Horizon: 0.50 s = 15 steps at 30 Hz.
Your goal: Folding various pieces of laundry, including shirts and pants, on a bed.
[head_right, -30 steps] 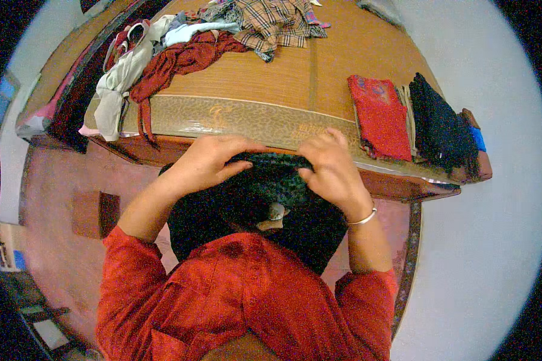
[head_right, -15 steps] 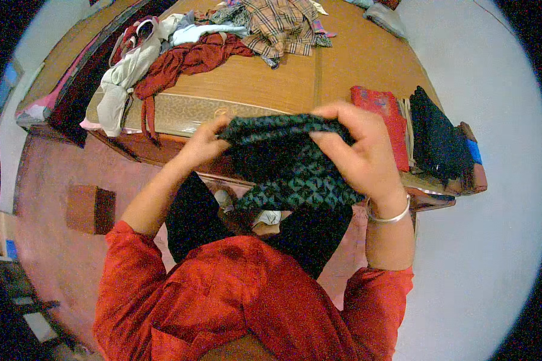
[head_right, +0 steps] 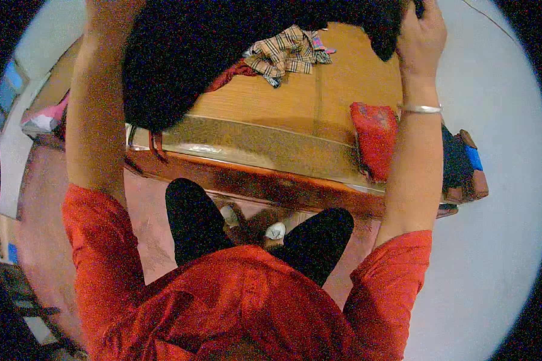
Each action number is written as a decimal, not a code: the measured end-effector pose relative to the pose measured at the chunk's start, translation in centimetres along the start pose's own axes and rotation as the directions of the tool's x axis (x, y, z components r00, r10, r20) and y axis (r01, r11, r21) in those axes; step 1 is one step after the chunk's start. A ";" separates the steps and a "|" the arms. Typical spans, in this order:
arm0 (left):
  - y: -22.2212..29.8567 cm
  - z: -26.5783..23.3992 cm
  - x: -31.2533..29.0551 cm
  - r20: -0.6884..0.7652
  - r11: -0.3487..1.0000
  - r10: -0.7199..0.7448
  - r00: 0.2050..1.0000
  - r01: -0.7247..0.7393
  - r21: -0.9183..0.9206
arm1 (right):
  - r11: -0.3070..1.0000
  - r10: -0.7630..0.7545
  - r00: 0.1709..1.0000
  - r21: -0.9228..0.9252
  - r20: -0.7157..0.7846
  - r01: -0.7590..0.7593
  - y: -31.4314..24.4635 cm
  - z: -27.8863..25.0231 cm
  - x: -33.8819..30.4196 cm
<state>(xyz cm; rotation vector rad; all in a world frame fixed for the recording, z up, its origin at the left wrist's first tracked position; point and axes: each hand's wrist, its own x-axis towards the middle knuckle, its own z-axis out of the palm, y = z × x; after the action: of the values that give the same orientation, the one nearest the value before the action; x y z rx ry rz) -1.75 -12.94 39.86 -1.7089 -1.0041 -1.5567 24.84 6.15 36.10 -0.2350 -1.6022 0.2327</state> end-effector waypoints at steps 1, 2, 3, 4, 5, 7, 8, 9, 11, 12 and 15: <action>1.3 0.4 -0.3 0.081 0.999 -0.028 0.996 0.024 0.045 | 0.975 0.070 0.997 -0.213 0.040 -0.060 0.7 -0.9 -0.6; 1.7 1.1 -1.6 0.194 0.984 -0.088 0.977 0.055 0.170 | 0.906 0.114 0.991 -0.417 0.072 -0.074 1.7 -1.7 -1.5; 1.8 1.7 -3.1 0.312 0.958 -0.152 0.938 0.063 0.278 | 0.860 0.134 0.983 -0.507 0.126 -0.052 2.8 -2.5 -3.4; 1.6 2.8 -5.3 0.360 0.951 -0.139 0.923 0.023 0.309 | 0.817 0.090 0.977 -0.575 0.194 0.039 3.8 -3.4 -5.9; 1.1 4.1 -7.4 0.335 0.992 0.021 0.942 -0.062 0.113 | 0.845 0.174 0.962 -0.534 0.211 -0.036 4.7 -4.3 -8.7; 1.0 6.1 -14.1 0.480 0.994 -0.107 0.871 0.081 0.075 | 0.852 0.296 0.911 -0.512 0.288 -0.114 5.9 -6.7 -15.2; 1.2 7.0 -17.7 0.557 0.981 -0.194 0.808 0.175 0.088 | 0.804 0.367 0.870 -0.582 0.328 -0.119 6.2 -7.6 -18.6; 1.7 7.8 -21.3 0.618 0.970 -0.233 0.751 0.225 0.091 | 0.792 0.300 0.886 -0.610 0.353 -0.025 6.3 -8.3 -22.2; 3.2 9.1 -28.2 0.737 0.926 -0.302 0.605 0.369 0.077 | 0.710 0.448 0.808 -0.702 0.383 -0.061 6.1 -9.2 -28.3; 4.1 9.3 -31.1 0.773 0.902 -0.332 0.540 0.421 0.093 | 0.711 0.479 0.784 -0.698 0.395 -0.083 5.5 -9.7 -30.8; 6.6 9.4 -37.3 0.811 0.818 -0.389 0.437 0.569 0.086 | 0.603 0.584 0.762 -0.778 0.280 -0.176 4.0 -10.9 -35.8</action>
<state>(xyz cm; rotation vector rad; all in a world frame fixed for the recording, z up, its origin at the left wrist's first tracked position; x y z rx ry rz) 8.05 -13.38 2.10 -2.5298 -2.0147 -1.1475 37.30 -0.41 1.23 -1.2677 -2.1129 -0.0205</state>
